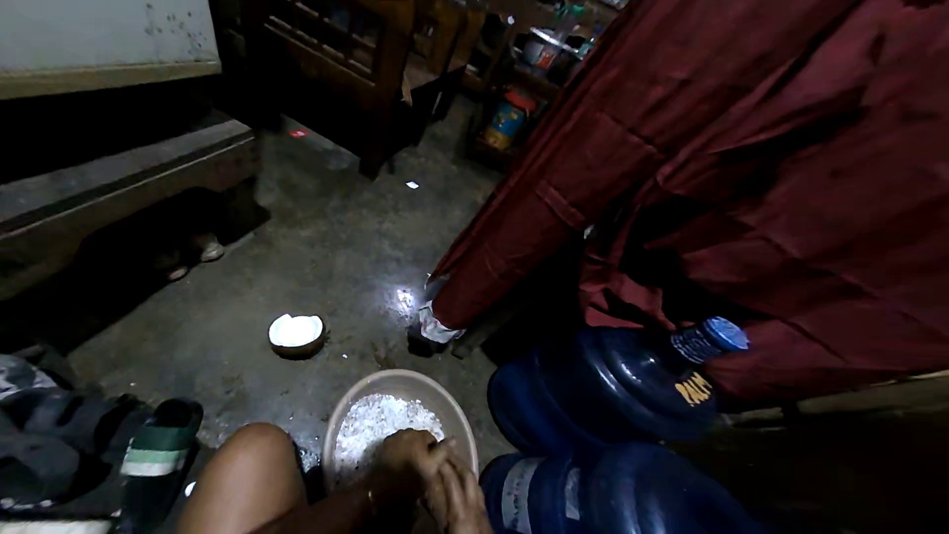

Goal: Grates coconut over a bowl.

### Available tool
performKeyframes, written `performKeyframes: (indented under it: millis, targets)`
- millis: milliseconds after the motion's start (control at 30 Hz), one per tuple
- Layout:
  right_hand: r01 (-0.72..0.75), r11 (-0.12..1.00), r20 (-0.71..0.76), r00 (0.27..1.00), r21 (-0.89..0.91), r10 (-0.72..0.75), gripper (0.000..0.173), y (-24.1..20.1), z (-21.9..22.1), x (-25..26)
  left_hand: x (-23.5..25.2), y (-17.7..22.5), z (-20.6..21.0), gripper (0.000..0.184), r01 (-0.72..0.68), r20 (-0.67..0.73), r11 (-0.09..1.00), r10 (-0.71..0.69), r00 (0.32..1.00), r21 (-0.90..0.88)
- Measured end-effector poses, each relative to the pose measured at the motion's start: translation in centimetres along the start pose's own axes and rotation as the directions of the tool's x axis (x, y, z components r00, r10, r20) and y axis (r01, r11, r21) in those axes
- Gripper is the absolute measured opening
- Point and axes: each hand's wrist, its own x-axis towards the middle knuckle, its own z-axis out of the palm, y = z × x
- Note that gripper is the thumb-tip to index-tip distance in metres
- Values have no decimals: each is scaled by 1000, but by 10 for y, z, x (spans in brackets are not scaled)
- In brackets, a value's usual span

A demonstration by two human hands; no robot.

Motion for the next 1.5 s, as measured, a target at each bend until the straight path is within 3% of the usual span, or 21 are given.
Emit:
performKeyframes:
  millis: [100,200,333,433,500,567,633,700,800,933,1000,1067,1133,1167,1267,1333,1433,1500]
  targets:
    - [-95,995,39,995,-26,96,73,20,31,40,37,-23,-3,73,124,-3,988,-125,992,-95]
    - [-195,977,243,947,-87,211,78,30,7,80,60,-18,-12,80,181,45,952,-175,984,-247]
    - [-268,955,327,898,-128,296,80,-6,-58,76,32,30,-45,83,35,204,933,41,978,-357]
    - [-180,981,199,961,-76,191,88,-30,-59,17,6,45,-37,87,-22,237,972,78,968,-232]
    - [-123,989,43,991,-82,127,80,-26,-20,-13,11,29,-13,86,27,201,996,-9,980,-86]
    - [-138,985,-70,989,-99,131,75,-12,20,-10,31,9,-1,84,86,159,996,-86,984,9]
    - [-211,972,30,976,-104,215,78,-3,29,16,52,-7,2,84,138,107,989,-131,986,-59]
    - [-305,936,200,920,-176,337,89,4,14,54,67,-12,-2,84,170,109,955,-147,983,-243]
    - [-319,937,327,878,-144,350,82,6,-26,83,59,9,-26,83,130,155,894,-69,985,-428]
    - [-247,965,285,922,-88,262,84,-28,-68,33,11,52,-43,87,25,277,971,42,960,-236]
    - [-180,979,124,974,-95,191,72,-38,-43,-4,-2,48,-24,88,-27,210,999,33,977,-32]
    - [-215,964,-3,976,-157,217,61,-30,3,-12,11,21,-3,86,-35,147,994,20,989,99]
    - [-248,955,-18,968,-165,248,62,-19,29,11,35,2,-2,86,54,104,996,-62,993,70]
    - [-290,937,63,950,-194,307,68,-14,28,29,47,-3,-4,87,106,101,994,-106,989,13]
    - [-342,904,275,871,-255,407,88,2,6,80,70,-5,-13,87,174,132,947,-143,981,-269]
    - [-314,931,337,870,-185,360,82,6,-21,93,66,10,-29,84,134,151,917,-82,985,-375]
    - [-276,947,354,880,-163,318,81,-20,-66,66,32,46,-44,84,63,209,949,4,978,-310]
    - [-244,956,269,921,-165,282,77,-42,-73,28,3,58,-39,88,17,216,983,24,976,-183]
